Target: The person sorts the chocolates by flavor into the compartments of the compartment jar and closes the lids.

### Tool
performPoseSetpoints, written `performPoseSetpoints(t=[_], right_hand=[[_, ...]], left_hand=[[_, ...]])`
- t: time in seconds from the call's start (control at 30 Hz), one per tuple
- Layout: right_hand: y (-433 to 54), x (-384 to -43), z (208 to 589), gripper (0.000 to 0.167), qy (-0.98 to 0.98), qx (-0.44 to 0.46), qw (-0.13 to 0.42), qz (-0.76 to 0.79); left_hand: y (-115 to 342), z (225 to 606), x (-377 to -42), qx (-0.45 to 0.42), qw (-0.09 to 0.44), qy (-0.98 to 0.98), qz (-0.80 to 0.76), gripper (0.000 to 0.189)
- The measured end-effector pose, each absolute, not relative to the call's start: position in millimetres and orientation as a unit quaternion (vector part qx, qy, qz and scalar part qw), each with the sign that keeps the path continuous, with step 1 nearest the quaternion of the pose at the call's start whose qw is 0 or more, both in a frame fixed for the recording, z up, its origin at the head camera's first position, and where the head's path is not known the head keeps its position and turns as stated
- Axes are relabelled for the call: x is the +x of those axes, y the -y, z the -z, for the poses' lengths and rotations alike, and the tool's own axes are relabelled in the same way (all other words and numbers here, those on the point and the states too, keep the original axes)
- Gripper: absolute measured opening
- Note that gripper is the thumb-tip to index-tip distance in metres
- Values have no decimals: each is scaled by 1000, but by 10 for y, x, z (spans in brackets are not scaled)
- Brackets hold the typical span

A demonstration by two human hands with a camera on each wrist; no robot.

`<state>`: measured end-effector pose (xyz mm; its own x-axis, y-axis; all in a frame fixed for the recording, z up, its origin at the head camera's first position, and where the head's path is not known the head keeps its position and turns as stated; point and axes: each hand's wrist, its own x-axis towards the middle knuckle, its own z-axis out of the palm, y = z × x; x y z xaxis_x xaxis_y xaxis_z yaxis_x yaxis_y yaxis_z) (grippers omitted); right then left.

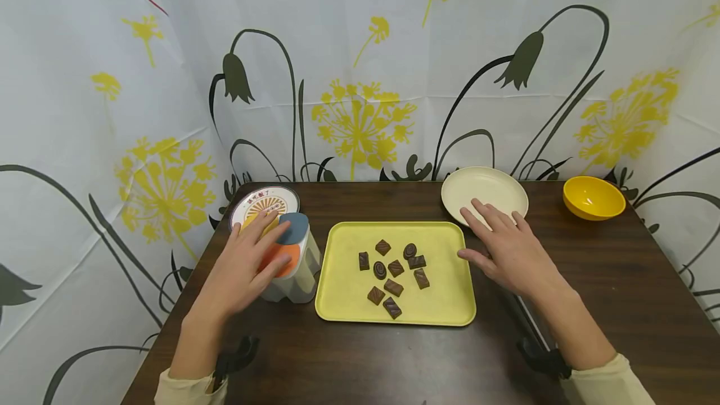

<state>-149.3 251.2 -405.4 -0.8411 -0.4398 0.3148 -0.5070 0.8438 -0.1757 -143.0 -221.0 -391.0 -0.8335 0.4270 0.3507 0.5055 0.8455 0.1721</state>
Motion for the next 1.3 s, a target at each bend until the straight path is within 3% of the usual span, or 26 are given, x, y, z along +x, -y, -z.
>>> performPoseSetpoints(t=[0.37, 0.87, 1.3], right_hand=[[-2054, -1507, 4085, 65, 911, 351, 167, -136], [-880, -1494, 4176, 55, 849, 480, 143, -171], [-357, -1559, 4202, 62, 831, 494, 166, -195]], left_hand=[[2358, 4089, -1350, -278, 209, 920, 181, 47], [2414, 4166, -1317, -283, 228, 907, 213, 54], [2400, 4202, -1334, -275, 230, 906, 227, 54]])
